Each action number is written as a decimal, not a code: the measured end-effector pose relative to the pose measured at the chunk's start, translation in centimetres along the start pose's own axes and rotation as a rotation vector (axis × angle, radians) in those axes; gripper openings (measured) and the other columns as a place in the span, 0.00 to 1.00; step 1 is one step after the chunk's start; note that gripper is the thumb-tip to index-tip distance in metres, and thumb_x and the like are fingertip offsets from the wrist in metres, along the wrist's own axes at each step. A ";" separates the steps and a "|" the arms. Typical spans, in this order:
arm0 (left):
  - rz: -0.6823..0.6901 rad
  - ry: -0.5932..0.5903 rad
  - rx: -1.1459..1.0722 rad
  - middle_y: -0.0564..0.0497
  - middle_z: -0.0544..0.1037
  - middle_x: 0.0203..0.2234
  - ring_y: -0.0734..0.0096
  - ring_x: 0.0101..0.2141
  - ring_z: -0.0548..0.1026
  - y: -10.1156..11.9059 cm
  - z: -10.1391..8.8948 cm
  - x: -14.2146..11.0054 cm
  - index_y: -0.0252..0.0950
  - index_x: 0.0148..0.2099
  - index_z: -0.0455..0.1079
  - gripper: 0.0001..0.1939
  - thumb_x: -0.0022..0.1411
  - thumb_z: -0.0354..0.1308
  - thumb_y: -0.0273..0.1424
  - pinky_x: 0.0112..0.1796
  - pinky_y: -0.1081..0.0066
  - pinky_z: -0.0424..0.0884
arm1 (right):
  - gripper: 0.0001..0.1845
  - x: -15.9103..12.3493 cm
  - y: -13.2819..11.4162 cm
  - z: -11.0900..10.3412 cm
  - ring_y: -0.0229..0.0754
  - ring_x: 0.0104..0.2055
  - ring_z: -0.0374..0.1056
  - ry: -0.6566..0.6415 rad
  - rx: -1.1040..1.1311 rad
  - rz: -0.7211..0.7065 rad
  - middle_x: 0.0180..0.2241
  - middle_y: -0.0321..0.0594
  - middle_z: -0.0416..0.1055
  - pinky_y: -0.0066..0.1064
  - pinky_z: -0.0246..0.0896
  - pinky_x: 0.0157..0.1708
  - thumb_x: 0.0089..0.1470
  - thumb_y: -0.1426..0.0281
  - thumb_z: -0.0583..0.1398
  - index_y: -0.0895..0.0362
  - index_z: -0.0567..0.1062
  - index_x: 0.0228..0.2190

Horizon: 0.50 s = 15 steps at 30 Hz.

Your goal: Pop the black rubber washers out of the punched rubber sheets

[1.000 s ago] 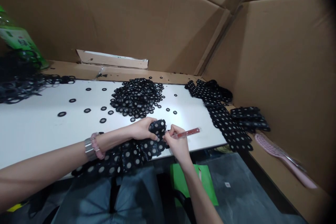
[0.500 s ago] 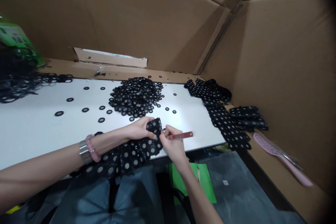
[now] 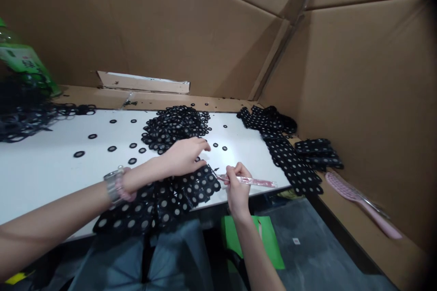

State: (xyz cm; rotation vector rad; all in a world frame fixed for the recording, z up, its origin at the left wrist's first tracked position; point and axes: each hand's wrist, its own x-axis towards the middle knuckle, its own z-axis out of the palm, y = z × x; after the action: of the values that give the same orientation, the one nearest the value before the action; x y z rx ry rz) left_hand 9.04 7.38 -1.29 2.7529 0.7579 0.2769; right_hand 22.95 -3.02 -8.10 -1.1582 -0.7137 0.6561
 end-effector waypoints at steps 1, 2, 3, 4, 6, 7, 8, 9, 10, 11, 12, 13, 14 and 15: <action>0.116 -0.021 0.010 0.46 0.72 0.44 0.61 0.44 0.69 0.3 0.1 0.6 0.36 0.47 0.66 0.15 0.56 0.52 0.34 0.42 0.70 0.61 | 0.18 -0.2 -0.2 0.0 0.29 0.15 0.51 0.042 0.039 -0.011 0.13 0.24 0.51 0.24 0.56 0.19 0.47 0.69 0.58 0.54 0.53 0.17; 0.224 -0.075 0.014 0.47 0.72 0.43 0.62 0.43 0.69 0.5 0.3 1.2 0.37 0.46 0.66 0.15 0.55 0.54 0.32 0.42 0.71 0.61 | 0.18 -0.3 -0.4 0.0 0.29 0.14 0.49 0.088 0.080 -0.020 0.13 0.23 0.49 0.25 0.58 0.20 0.47 0.69 0.58 0.54 0.53 0.17; 0.312 -0.146 0.018 0.48 0.73 0.42 0.63 0.42 0.70 0.8 0.5 1.9 0.38 0.45 0.67 0.15 0.53 0.56 0.31 0.41 0.71 0.61 | 0.18 -0.5 -0.6 -0.1 0.29 0.14 0.47 0.132 0.119 -0.023 0.13 0.23 0.48 0.25 0.59 0.21 0.47 0.69 0.59 0.54 0.52 0.17; 0.370 -0.217 0.030 0.48 0.74 0.40 0.63 0.40 0.71 1.0 0.7 2.5 0.38 0.44 0.68 0.16 0.50 0.59 0.30 0.39 0.72 0.62 | 0.19 -0.8 -0.8 -0.2 0.29 0.14 0.46 0.172 0.152 -0.025 0.13 0.22 0.47 0.25 0.60 0.21 0.46 0.69 0.59 0.54 0.52 0.17; 0.392 -0.337 0.073 0.49 0.75 0.34 0.64 0.34 0.71 1.5 0.9 3.5 0.38 0.41 0.70 0.16 0.46 0.63 0.30 0.33 0.72 0.62 | 0.19 -1.3 -1.2 -0.7 0.29 0.15 0.46 0.228 0.207 -0.028 0.14 0.22 0.47 0.25 0.61 0.21 0.46 0.69 0.60 0.54 0.51 0.18; 0.371 -0.390 0.098 0.50 0.76 0.31 0.65 0.31 0.71 1.7 0.9 3.9 0.38 0.39 0.71 0.16 0.44 0.64 0.30 0.30 0.72 0.61 | 0.20 -1.6 -1.5 -1.1 0.29 0.15 0.47 0.243 0.230 -0.032 0.14 0.22 0.47 0.24 0.60 0.20 0.45 0.69 0.60 0.55 0.51 0.18; 0.344 -0.430 0.114 0.51 0.75 0.28 0.66 0.28 0.70 1.8 0.9 4.1 0.38 0.37 0.71 0.14 0.43 0.65 0.30 0.28 0.72 0.60 | 0.20 -1.9 -1.7 -1.5 0.29 0.15 0.48 0.255 0.249 -0.039 0.14 0.23 0.48 0.23 0.60 0.20 0.45 0.70 0.60 0.55 0.52 0.18; 0.328 -0.452 0.122 0.51 0.75 0.26 0.67 0.27 0.69 2.0 0.8 4.3 0.38 0.35 0.72 0.13 0.43 0.65 0.30 0.27 0.72 0.60 | 0.20 -2.2 -2.0 -1.8 0.28 0.15 0.48 0.266 0.263 -0.050 0.14 0.23 0.48 0.23 0.60 0.20 0.45 0.70 0.61 0.55 0.52 0.18; 0.334 -0.455 0.120 0.51 0.75 0.25 0.67 0.27 0.69 2.2 0.7 4.5 0.38 0.31 0.72 0.11 0.41 0.66 0.30 0.28 0.72 0.60 | 0.20 -2.5 -2.4 -2.2 0.28 0.15 0.47 0.276 0.270 -0.064 0.13 0.23 0.48 0.22 0.59 0.20 0.45 0.70 0.61 0.55 0.51 0.18; 0.361 -0.440 0.108 0.51 0.75 0.25 0.67 0.27 0.69 2.3 0.7 4.5 0.38 0.28 0.72 0.09 0.39 0.66 0.28 0.29 0.72 0.60 | 0.20 -2.8 -2.8 -2.5 0.28 0.15 0.47 0.286 0.272 -0.082 0.13 0.23 0.48 0.22 0.59 0.20 0.46 0.71 0.61 0.56 0.51 0.17; 0.393 -0.419 0.092 0.51 0.75 0.24 0.66 0.28 0.69 2.5 0.5 4.6 0.38 0.24 0.71 0.08 0.38 0.66 0.26 0.31 0.71 0.60 | 0.20 -3.0 -3.2 -2.8 0.28 0.15 0.47 0.294 0.270 -0.101 0.13 0.22 0.48 0.22 0.59 0.20 0.46 0.71 0.60 0.56 0.51 0.17; 0.410 -0.405 0.074 0.51 0.74 0.23 0.67 0.28 0.69 2.8 0.4 4.6 0.37 0.21 0.70 0.08 0.36 0.66 0.24 0.32 0.71 0.61 | 0.20 -3.3 -3.7 -3.0 0.28 0.15 0.47 0.305 0.269 -0.122 0.12 0.22 0.48 0.22 0.59 0.20 0.46 0.72 0.60 0.56 0.51 0.17; 0.399 -0.411 0.056 0.52 0.73 0.21 0.68 0.27 0.68 3.1 0.1 4.6 0.37 0.19 0.69 0.08 0.35 0.66 0.23 0.32 0.70 0.61 | 0.20 -3.5 -4.2 -3.2 0.28 0.15 0.46 0.319 0.270 -0.145 0.12 0.22 0.47 0.21 0.58 0.19 0.46 0.72 0.60 0.56 0.51 0.17; 0.354 -0.430 0.039 0.53 0.72 0.17 0.69 0.24 0.67 3.5 -0.4 4.6 0.37 0.18 0.68 0.09 0.35 0.65 0.22 0.31 0.70 0.61 | 0.20 -3.8 -4.8 -3.3 0.29 0.15 0.46 0.332 0.274 -0.169 0.11 0.22 0.47 0.21 0.57 0.19 0.46 0.73 0.59 0.56 0.51 0.17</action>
State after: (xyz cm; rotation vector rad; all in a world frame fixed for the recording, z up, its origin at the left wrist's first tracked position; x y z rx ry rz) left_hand 14.52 6.97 0.66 2.8207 0.1681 -0.2619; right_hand 23.68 -9.14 -4.86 -0.9132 -0.4176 0.3914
